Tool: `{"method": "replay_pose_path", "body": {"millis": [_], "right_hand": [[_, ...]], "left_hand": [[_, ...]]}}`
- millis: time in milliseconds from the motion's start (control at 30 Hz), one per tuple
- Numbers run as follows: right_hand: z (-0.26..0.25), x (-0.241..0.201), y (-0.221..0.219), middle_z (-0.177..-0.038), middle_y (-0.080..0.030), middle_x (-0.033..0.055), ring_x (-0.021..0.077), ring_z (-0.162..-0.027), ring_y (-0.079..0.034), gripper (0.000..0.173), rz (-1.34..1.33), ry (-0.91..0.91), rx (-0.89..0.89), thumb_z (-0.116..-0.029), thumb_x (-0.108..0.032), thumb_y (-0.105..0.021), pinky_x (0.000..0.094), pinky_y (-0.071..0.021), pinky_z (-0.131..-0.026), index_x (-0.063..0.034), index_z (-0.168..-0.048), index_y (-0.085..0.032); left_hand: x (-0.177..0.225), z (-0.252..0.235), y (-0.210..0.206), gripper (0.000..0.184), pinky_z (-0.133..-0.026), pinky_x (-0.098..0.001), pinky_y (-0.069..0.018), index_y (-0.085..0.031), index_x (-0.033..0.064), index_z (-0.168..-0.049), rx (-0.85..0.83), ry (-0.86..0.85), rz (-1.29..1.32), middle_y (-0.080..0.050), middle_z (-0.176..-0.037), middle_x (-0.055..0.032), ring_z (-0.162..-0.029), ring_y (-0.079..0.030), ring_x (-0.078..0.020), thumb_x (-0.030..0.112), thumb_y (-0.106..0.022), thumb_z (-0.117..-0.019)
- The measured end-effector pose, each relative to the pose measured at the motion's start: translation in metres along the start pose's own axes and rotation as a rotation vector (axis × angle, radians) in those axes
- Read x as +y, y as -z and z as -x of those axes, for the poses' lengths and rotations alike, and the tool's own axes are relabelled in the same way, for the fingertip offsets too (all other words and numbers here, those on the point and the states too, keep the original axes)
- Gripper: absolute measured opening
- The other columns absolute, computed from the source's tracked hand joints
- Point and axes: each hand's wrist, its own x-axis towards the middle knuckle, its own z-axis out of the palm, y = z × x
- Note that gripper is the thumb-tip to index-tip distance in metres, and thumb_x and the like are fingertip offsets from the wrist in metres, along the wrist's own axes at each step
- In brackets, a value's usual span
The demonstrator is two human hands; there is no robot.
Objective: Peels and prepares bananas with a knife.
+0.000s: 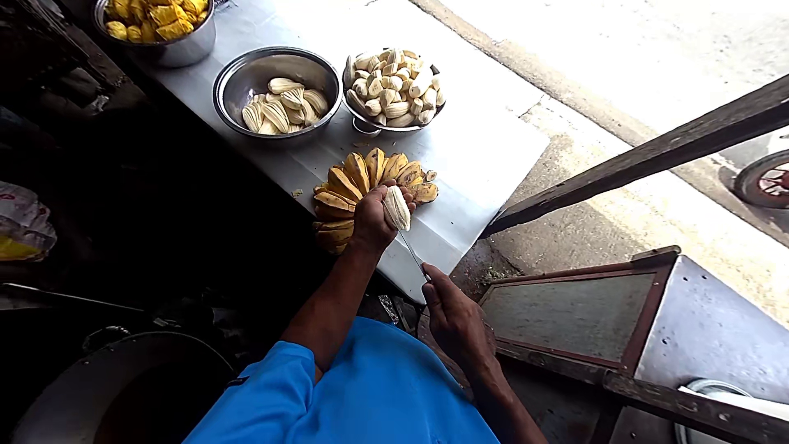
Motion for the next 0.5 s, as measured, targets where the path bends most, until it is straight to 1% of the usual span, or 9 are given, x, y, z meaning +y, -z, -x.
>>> {"method": "replay_pose_path", "body": {"millis": [67,133,200,267,333,433,500], "right_hand": [[-0.013,-0.001,0.000,-0.100,-0.072,0.0066,0.0195,-0.083,-0.070,0.045,0.039,-0.029,-0.006,-0.1097,-0.037,-0.037,0.0431,-0.0579,-0.073,-0.0174,-0.143,-0.059],[-0.030,-0.001,-0.001,-0.097,-0.071,0.0089,0.0241,-0.082,-0.069,0.044,0.068,-0.043,0.005,-0.1099,-0.037,-0.038,0.0474,-0.0567,-0.072,-0.0185,-0.144,-0.058],[-0.037,0.001,-0.003,-0.096,-0.070,0.0090,0.0255,-0.082,-0.069,0.043,0.079,-0.051,0.016,-0.1104,-0.037,-0.038,0.0493,-0.0562,-0.072,-0.0209,-0.145,-0.056],[-0.030,0.003,-0.002,-0.098,-0.071,0.0083,0.0240,-0.083,-0.070,0.044,0.087,-0.053,0.016,-0.1103,-0.038,-0.037,0.0476,-0.0570,-0.071,-0.0215,-0.146,-0.056],[-0.017,0.006,-0.001,-0.099,-0.072,0.0082,0.0229,-0.083,-0.070,0.045,0.088,-0.053,0.000,-0.1099,-0.037,-0.036,0.0455,-0.0581,-0.072,-0.0190,-0.145,-0.058],[-0.017,0.011,-0.003,-0.098,-0.072,0.0099,0.0244,-0.083,-0.070,0.045,0.091,-0.044,-0.006,-0.1099,-0.036,-0.037,0.0464,-0.0577,-0.072,-0.0157,-0.144,-0.059],[-0.034,0.013,-0.006,-0.097,-0.071,0.0113,0.0279,-0.083,-0.070,0.043,0.105,-0.047,0.009,-0.1103,-0.035,-0.038,0.0500,-0.0568,-0.072,-0.0175,-0.144,-0.057]], "left_hand": [[-0.007,0.003,0.000,0.034,-0.073,-0.0382,-0.0597,-0.053,0.0055,-0.126,-0.017,0.014,-0.012,-0.067,-0.094,-0.0121,-0.080,-0.070,-0.0225,0.022,-0.028,-0.1099],[-0.016,0.008,0.000,0.034,-0.075,-0.0383,-0.0594,-0.053,0.0074,-0.123,-0.074,0.028,-0.017,-0.066,-0.093,-0.0101,-0.082,-0.069,-0.0218,0.022,-0.025,-0.1098],[-0.022,0.014,-0.002,0.033,-0.074,-0.0389,-0.0594,-0.054,0.0085,-0.118,-0.071,0.052,0.002,-0.066,-0.092,-0.0096,-0.081,-0.069,-0.0220,0.024,-0.025,-0.1105],[-0.020,0.016,-0.004,0.033,-0.073,-0.0381,-0.0594,-0.054,0.0092,-0.117,-0.061,0.059,0.008,-0.066,-0.092,-0.0093,-0.080,-0.069,-0.0217,0.024,-0.026,-0.1102],[-0.014,0.017,-0.005,0.031,-0.073,-0.0375,-0.0591,-0.054,0.0085,-0.120,-0.046,0.040,-0.008,-0.066,-0.093,-0.0101,-0.081,-0.069,-0.0216,0.021,-0.028,-0.1093],[-0.015,0.018,-0.003,0.031,-0.076,-0.0413,-0.0599,-0.054,0.0083,-0.118,-0.041,0.010,-0.004,-0.065,-0.091,-0.0095,-0.080,-0.069,-0.0221,0.020,-0.027,-0.1092],[-0.022,0.020,-0.005,0.031,-0.080,-0.0456,-0.0596,-0.054,0.0075,-0.119,-0.032,0.003,0.010,-0.065,-0.091,-0.0100,-0.081,-0.068,-0.0242,0.021,-0.027,-0.1094]]}}
